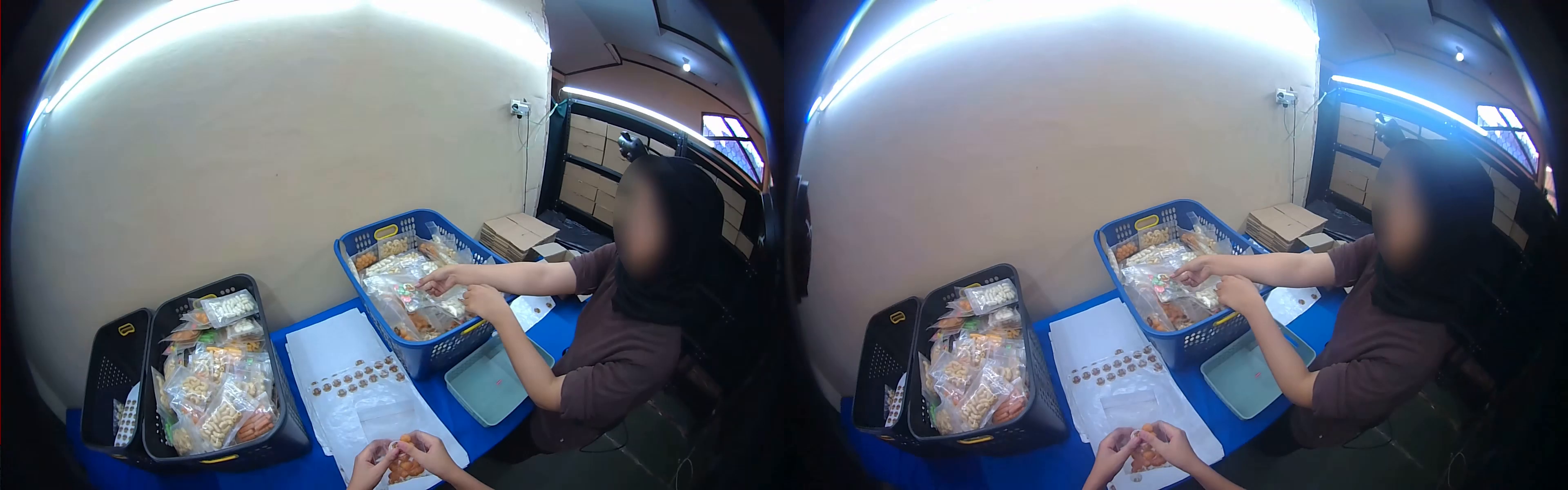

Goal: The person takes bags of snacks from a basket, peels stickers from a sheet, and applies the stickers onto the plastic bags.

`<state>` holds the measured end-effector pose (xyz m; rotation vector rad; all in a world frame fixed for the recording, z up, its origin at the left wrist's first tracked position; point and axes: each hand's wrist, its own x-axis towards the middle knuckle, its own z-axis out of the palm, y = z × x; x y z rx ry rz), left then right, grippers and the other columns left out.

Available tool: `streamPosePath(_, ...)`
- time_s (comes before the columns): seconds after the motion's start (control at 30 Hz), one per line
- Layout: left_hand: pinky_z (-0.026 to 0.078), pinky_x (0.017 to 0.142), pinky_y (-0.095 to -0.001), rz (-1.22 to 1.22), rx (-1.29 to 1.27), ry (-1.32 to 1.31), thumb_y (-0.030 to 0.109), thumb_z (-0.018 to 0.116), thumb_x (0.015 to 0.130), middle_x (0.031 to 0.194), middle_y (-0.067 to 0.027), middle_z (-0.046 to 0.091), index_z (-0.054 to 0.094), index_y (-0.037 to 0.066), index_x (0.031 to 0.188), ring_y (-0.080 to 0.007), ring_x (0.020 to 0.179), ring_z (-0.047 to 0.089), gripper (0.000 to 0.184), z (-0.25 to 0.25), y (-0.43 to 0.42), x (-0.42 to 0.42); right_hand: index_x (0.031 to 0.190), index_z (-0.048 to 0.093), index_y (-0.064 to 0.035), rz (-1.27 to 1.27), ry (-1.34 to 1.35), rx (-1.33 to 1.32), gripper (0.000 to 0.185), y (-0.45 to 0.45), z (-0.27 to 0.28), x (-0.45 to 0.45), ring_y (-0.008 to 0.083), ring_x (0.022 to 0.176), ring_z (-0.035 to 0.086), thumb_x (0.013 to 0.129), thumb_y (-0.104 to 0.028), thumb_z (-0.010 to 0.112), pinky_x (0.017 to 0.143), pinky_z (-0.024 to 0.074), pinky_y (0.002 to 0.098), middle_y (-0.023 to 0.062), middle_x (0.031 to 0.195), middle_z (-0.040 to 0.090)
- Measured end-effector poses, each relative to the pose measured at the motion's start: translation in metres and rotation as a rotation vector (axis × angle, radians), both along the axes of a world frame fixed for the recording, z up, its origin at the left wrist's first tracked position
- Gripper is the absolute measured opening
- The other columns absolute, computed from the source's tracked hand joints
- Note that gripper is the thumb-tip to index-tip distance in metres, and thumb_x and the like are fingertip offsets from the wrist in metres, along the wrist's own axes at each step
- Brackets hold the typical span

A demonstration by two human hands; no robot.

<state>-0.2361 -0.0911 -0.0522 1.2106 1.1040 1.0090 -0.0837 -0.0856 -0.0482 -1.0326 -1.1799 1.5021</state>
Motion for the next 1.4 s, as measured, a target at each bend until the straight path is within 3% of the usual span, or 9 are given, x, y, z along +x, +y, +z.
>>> streamPosePath(0.27,0.042,0.081,-0.0245,-0.172,-0.105,-0.117,0.016,0.056,0.083,0.099,-0.0065,0.057,0.05,0.0,0.11,-0.0122,0.092,0.054,0.032,0.027,-0.015,0.044,0.095,0.054,0.002,-0.047,0.136,-0.022,0.025,-0.017,0.005,0.057,0.0076,0.076,0.052,0.085,-0.021,0.054,0.068,0.0413,0.0202,0.0034,0.085,0.058)
streamPosePath(0.37,0.041,0.082,-0.0251,-0.045,-0.096,-0.158,0.016,0.056,0.082,0.099,-0.0073,0.057,0.05,0.0,0.11,-0.0131,0.094,0.053,0.032,0.022,-0.024,0.069,0.101,0.05,-0.0012,0.001,0.078,0.005,0.026,-0.027,0.0,0.072,0.0085,0.083,0.052,0.085,-0.021,0.055,0.072,0.0423,0.0214,0.0045,0.092,0.056)
streamPosePath(0.53,0.046,0.07,-0.0217,0.197,-0.021,-0.126,0.016,0.058,0.082,0.091,-0.0069,0.06,0.054,0.002,0.1,-0.0117,0.084,0.056,0.024,0.009,-0.042,0.089,0.107,0.047,-0.0003,0.04,-0.01,0.126,0.029,-0.051,-0.003,0.08,0.01,0.091,0.051,0.083,-0.014,0.055,0.079,0.0414,0.0231,0.0055,0.098,0.054)
streamPosePath(0.77,0.046,0.074,-0.0248,0.184,0.02,-0.121,0.017,0.052,0.085,0.089,-0.0079,0.06,0.054,-0.002,0.099,-0.013,0.082,0.057,0.024,-0.002,-0.08,0.114,0.109,0.044,0.0032,0.047,0.09,0.055,0.029,-0.085,-0.034,0.107,0.0111,0.093,0.052,0.083,-0.006,0.054,0.081,0.0424,0.0239,0.0056,0.1,0.053)
streamPosePath(0.8,0.045,0.074,-0.0249,0.173,0.02,-0.002,0.018,0.05,0.087,0.09,-0.0084,0.06,0.053,-0.002,0.101,-0.0131,0.082,0.056,0.025,-0.001,-0.085,0.112,0.109,0.044,0.0034,0.055,0.092,0.036,0.03,-0.092,-0.035,0.112,0.0112,0.093,0.052,0.083,-0.006,0.054,0.081,0.0425,0.0241,0.0059,0.101,0.053)
streamPosePath(1.03,0.046,0.071,-0.0238,0.27,0.053,-0.259,0.012,0.051,0.086,0.085,-0.0085,0.06,0.058,-0.003,0.091,-0.0127,0.077,0.058,0.018,0.02,-0.098,0.14,0.108,0.047,0.0017,0.047,0.044,0.034,0.032,-0.131,-0.035,0.146,0.0094,0.088,0.052,0.081,-0.011,0.058,0.077,0.0434,0.0233,0.005,0.096,0.055)
streamPosePath(1.23,0.047,0.066,-0.0247,0.205,0.286,0.086,0.005,0.05,0.083,0.078,-0.0087,0.061,0.06,-0.002,0.084,-0.0146,0.07,0.06,0.012,0.02,-0.091,0.15,0.109,0.049,-0.0034,-0.083,-0.15,0.162,0.041,-0.141,-0.011,0.207,0.0122,0.084,0.056,0.075,-0.018,0.066,0.074,0.0443,0.0245,0.0062,0.092,0.058)
streamPosePath(1.37,0.047,0.065,-0.0262,0.123,0.391,0.325,0.0,0.05,0.078,0.077,-0.0094,0.061,0.06,0.0,0.084,-0.0185,0.071,0.061,0.012,0.014,-0.097,0.164,0.104,0.054,-0.0038,-0.146,-0.513,0.348,0.044,-0.139,0.021,0.22,0.0158,0.081,0.057,0.068,-0.023,0.071,0.071,0.0439,0.0259,0.007,0.089,0.059)
streamPosePath(1.4,0.047,0.067,-0.0286,0.071,0.457,0.381,0.0,0.051,0.075,0.078,-0.0107,0.061,0.06,0.002,0.085,-0.0238,0.073,0.061,0.014,0.01,-0.098,0.166,0.099,0.057,-0.0036,-0.125,-0.615,0.453,0.038,-0.139,0.033,0.216,0.0204,0.079,0.057,0.069,-0.024,0.07,0.07,0.0439,0.0275,0.0084,0.088,0.059)
